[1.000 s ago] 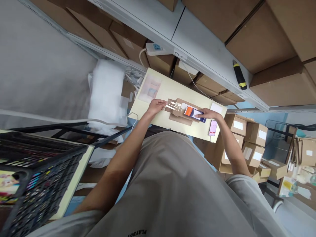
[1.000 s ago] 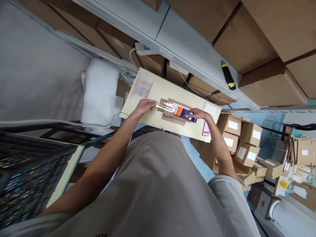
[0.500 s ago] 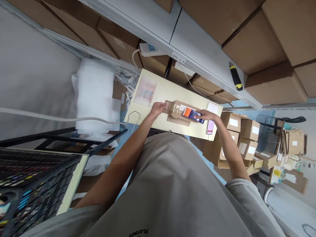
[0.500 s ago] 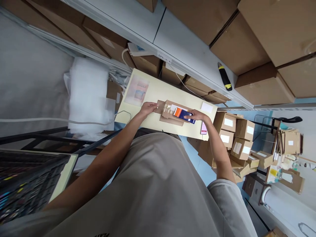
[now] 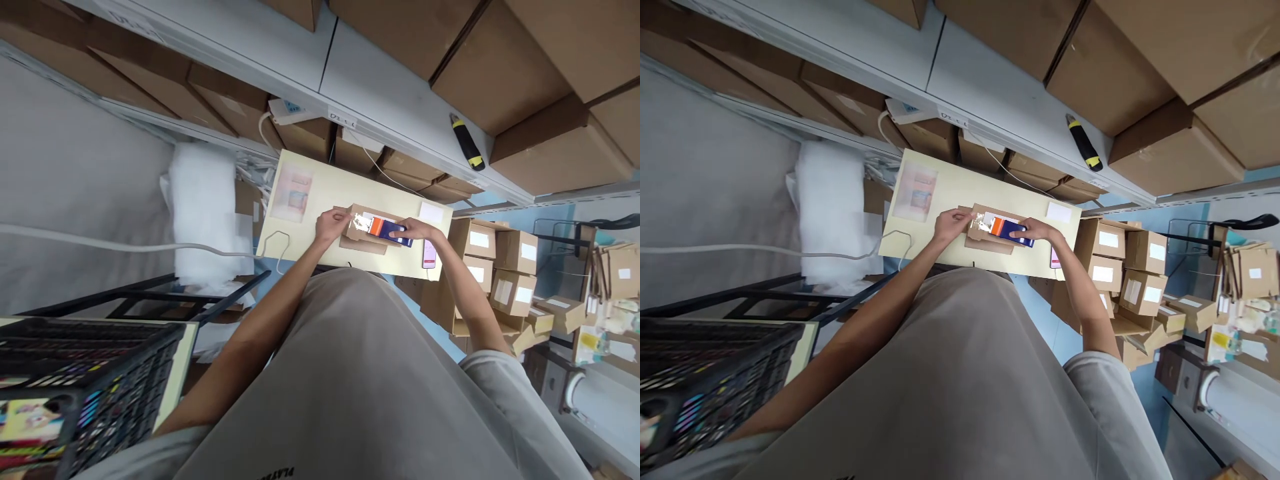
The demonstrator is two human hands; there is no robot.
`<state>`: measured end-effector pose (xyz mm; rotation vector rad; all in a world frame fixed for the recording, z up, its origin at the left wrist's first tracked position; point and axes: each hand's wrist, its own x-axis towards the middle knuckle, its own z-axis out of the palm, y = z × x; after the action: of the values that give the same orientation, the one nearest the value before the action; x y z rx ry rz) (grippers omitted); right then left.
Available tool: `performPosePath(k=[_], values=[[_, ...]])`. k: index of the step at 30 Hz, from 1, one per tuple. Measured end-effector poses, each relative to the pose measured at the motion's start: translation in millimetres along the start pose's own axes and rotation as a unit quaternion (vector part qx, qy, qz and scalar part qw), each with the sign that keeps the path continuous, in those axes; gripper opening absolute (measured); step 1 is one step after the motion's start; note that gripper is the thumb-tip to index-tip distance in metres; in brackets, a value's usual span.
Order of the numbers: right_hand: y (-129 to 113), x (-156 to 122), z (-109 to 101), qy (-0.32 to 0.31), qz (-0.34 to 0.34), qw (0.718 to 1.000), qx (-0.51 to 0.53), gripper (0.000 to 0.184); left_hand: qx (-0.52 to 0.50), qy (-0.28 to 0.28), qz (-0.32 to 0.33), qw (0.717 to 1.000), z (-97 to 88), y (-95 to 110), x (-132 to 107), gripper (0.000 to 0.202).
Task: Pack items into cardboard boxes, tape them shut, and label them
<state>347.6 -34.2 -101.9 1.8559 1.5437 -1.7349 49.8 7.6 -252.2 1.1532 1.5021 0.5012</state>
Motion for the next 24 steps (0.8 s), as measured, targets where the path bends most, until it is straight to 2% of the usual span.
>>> performPosePath(k=[3,6,9,13,16,18,21,24], values=[[2,4,1,0.006,-0.001,1.000,-0.023,0.078,0.029,-0.011,0.011,0.999,9.9,10,-8,0.029],[3,10,2,-0.004,0.007,0.999,-0.046,0.072,0.043,0.018,-0.019,0.999,16.8,14,-13,0.025],[11,8,-5,-0.039,-0.002,0.999,-0.030,0.068,0.060,0.050,-0.024,0.997,19.3,15,-17,0.021],[47,-29,-37,-0.096,0.028,0.995,-0.025,0.073,0.091,0.079,-0.016,0.993,22.1,14,-22,0.021],[87,-68,-68,-0.095,0.040,0.992,-0.071,0.077,0.107,0.097,-0.012,0.989,25.9,10,-22,0.021],[109,-86,-83,-0.108,0.041,0.991,-0.065,0.079,0.115,0.104,-0.008,0.988,28.5,7,-21,0.021],[129,-89,-92,-0.108,0.056,0.991,-0.053,0.078,0.129,0.108,-0.009,0.986,31.4,4,-19,0.020],[138,-71,-89,-0.085,0.081,0.991,-0.066,0.070,0.144,0.125,-0.011,0.982,33.4,2,-19,0.020]])
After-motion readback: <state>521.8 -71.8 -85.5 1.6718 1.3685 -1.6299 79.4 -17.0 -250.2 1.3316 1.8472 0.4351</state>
